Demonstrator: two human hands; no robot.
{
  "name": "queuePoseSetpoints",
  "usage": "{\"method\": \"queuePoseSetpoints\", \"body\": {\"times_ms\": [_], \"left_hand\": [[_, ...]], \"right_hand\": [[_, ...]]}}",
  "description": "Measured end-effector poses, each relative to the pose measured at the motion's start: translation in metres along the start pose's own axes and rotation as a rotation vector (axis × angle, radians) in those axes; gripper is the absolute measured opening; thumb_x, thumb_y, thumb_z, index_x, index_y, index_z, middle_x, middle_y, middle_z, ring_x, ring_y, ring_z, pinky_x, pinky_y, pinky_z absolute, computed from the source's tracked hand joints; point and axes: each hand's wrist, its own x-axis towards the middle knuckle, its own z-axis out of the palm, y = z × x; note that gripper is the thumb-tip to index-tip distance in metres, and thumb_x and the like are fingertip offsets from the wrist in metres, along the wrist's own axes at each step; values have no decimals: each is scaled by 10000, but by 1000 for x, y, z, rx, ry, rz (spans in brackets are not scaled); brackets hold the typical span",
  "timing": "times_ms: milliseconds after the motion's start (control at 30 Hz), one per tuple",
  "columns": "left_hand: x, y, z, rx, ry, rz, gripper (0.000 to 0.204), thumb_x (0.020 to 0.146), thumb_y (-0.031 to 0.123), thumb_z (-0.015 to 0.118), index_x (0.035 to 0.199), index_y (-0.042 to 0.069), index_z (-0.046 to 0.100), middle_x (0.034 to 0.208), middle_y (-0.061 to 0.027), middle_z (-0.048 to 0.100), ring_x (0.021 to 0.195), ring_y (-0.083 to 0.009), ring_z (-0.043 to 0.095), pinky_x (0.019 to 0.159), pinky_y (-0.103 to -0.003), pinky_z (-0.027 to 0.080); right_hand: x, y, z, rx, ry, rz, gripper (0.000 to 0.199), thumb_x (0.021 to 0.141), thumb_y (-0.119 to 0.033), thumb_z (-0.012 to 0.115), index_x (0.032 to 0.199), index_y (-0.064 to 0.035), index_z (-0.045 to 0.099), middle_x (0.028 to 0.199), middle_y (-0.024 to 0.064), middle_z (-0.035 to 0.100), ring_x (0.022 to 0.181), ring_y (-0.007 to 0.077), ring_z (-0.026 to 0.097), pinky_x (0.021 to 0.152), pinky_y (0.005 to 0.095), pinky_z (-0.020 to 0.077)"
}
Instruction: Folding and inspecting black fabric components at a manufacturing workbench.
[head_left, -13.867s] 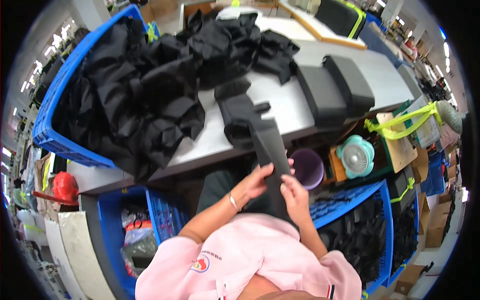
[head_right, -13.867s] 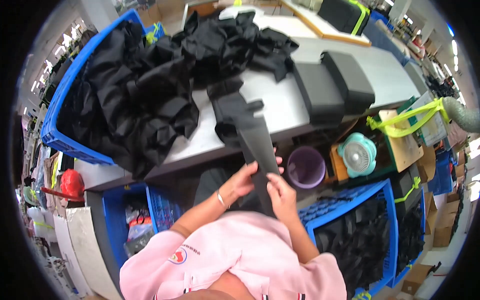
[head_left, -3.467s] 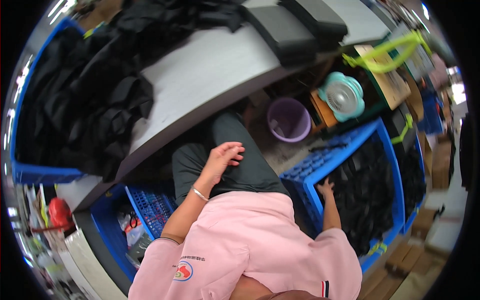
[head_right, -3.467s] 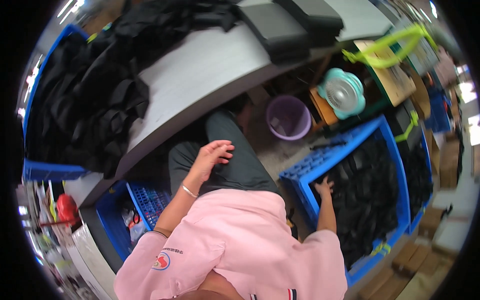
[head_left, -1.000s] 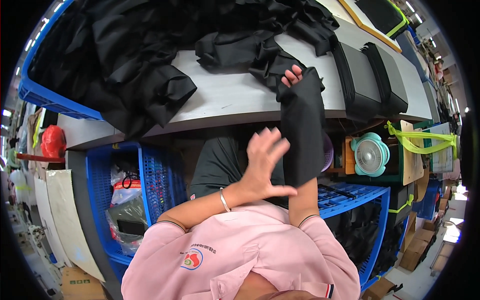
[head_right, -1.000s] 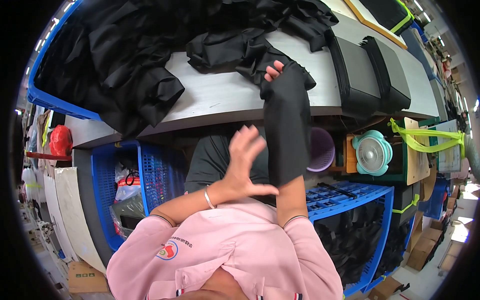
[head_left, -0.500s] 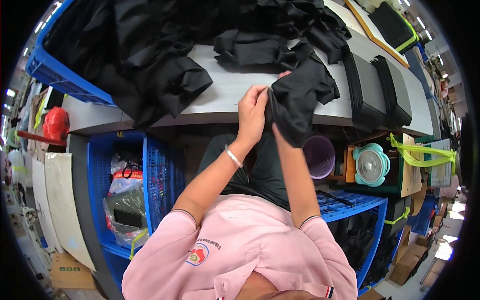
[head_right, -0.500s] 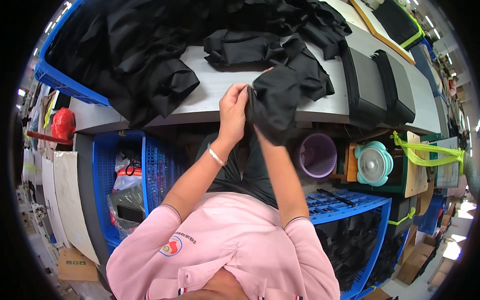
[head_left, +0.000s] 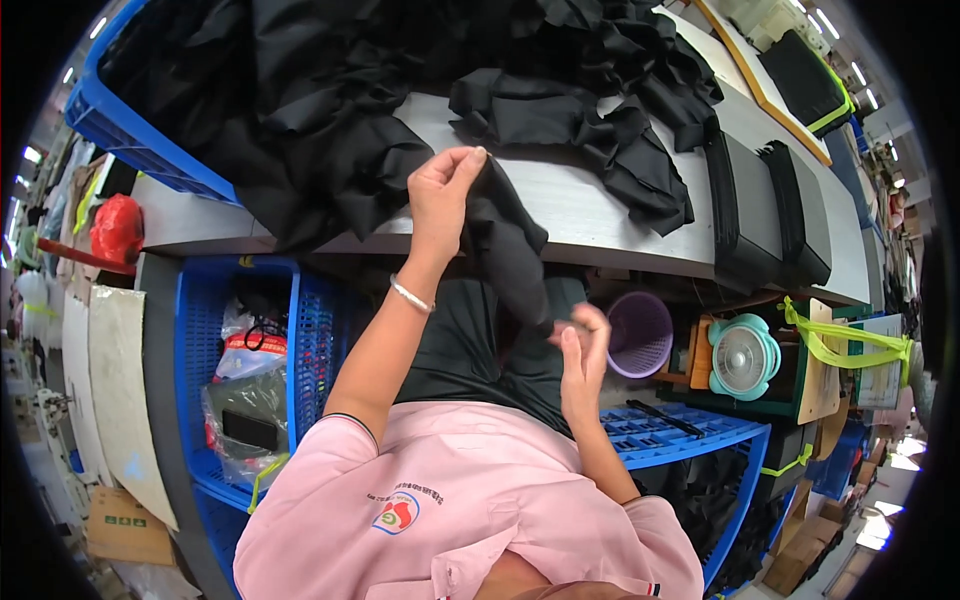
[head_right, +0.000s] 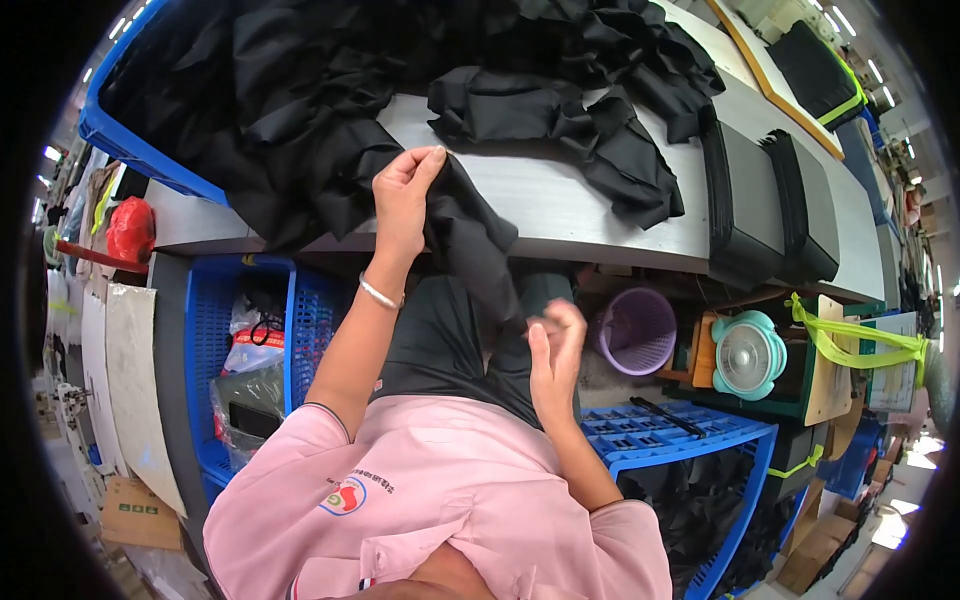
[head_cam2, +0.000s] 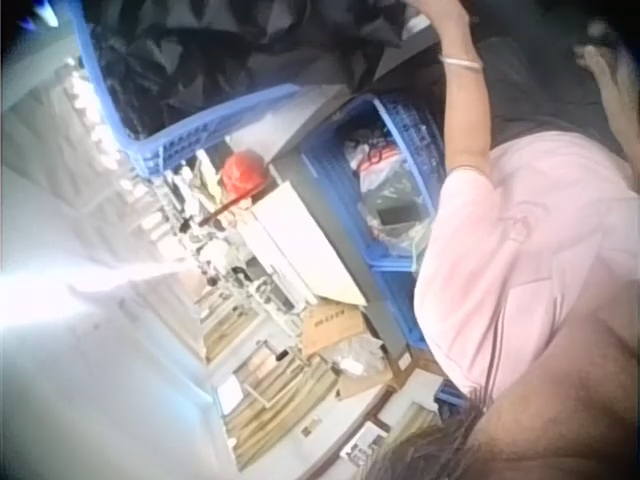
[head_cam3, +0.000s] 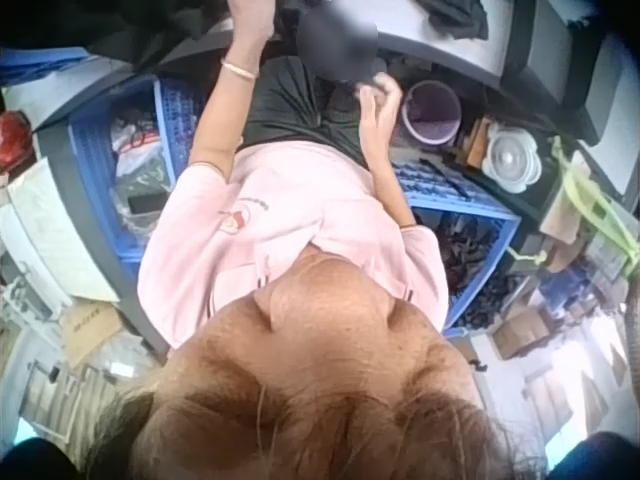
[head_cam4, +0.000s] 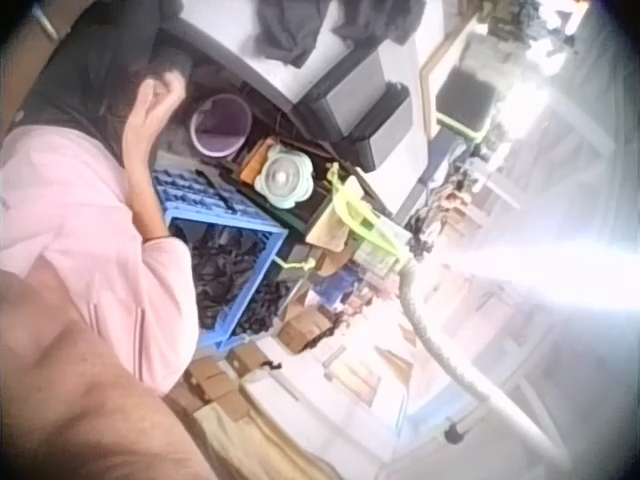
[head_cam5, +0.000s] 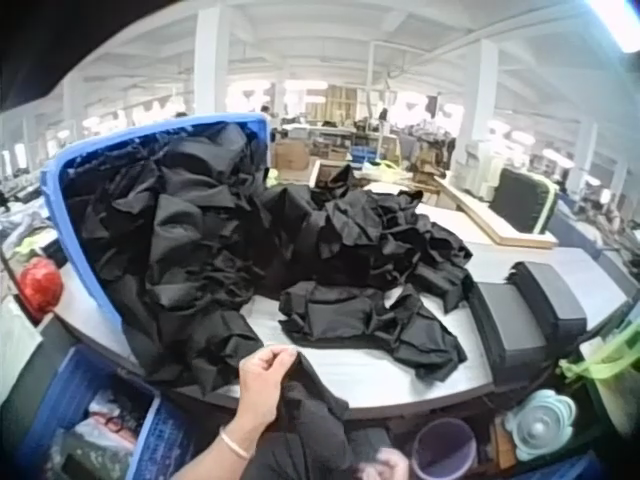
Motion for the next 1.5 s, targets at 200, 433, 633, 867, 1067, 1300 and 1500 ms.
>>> {"method": "queuePoseSetpoints", "body": {"times_ms": [200, 433, 633, 867, 1067, 1300, 1500], "left_hand": [[-90, 29, 37, 216, -526, -157, 72, 893, 41, 697, 901, -28, 718, 839, -13, 692, 769, -58, 600, 687, -212, 480], [-90, 23, 12, 283, -347, -48, 43, 872, 21, 721, 897, -8, 741, 797, -20, 693, 725, -54, 595, 641, -214, 465], [-77, -12, -10, 162, -187, -227, 145, 919, 115, 709, 881, -23, 727, 784, 5, 687, 751, -33, 588, 685, -212, 482], [-115, -40, -34, -693, -374, -1190, 346, 1010, 262, 525, 1218, 3, 623, 1191, -127, 679, 1065, -230, 667, 961, -376, 540], [-137, -41, -12, -643, -675, -1209, 347, 965, 181, 601, 1270, 15, 592, 1258, -93, 637, 1099, -174, 639, 964, -325, 524], [-147, -21, 40, -565, -477, -1030, 480, 991, 359, 497, 1411, 131, 446, 1407, -103, 502, 1251, -203, 517, 1029, -373, 456], [-103, -3, 68, -491, -274, -843, 596, 1014, 511, 407, 1533, 230, 321, 1534, -112, 387, 1382, -228, 412, 1085, -414, 398]], "right_hand": [[47, -48, 31, -468, 170, -590, 803, 815, -63, 710, 1477, 37, 267, 1553, 228, 219, 1344, 377, 417, 1106, 454, 344], [62, -26, 14, -163, 26, -219, 354, 834, 94, 577, 1180, 29, 615, 1076, 102, 680, 1015, 195, 668, 879, 297, 518], [24, -34, 22, 769, -330, 594, 184, 959, -164, 652, 1083, -28, 645, 1038, 42, 688, 930, 112, 645, 833, 258, 510], [69, -31, 0, 114, -95, -82, 101, 964, -95, 648, 995, 1, 653, 814, -43, 608, 740, 9, 515, 651, 172, 419], [65, 14, 36, -142, -175, -78, 147, 942, -135, 686, 957, 9, 657, 692, -23, 535, 715, 5, 486, 621, 195, 415], [36, 66, 58, -311, -906, -270, 255, 989, -178, 499, 1189, -55, 601, 1109, 100, 601, 1036, 196, 571, 903, 303, 449], [12, 96, 7, -854, -679, 219, 225, 911, -102, 579, 1086, 26, 637, 1002, 106, 710, 969, 201, 674, 776, 336, 544]]}}
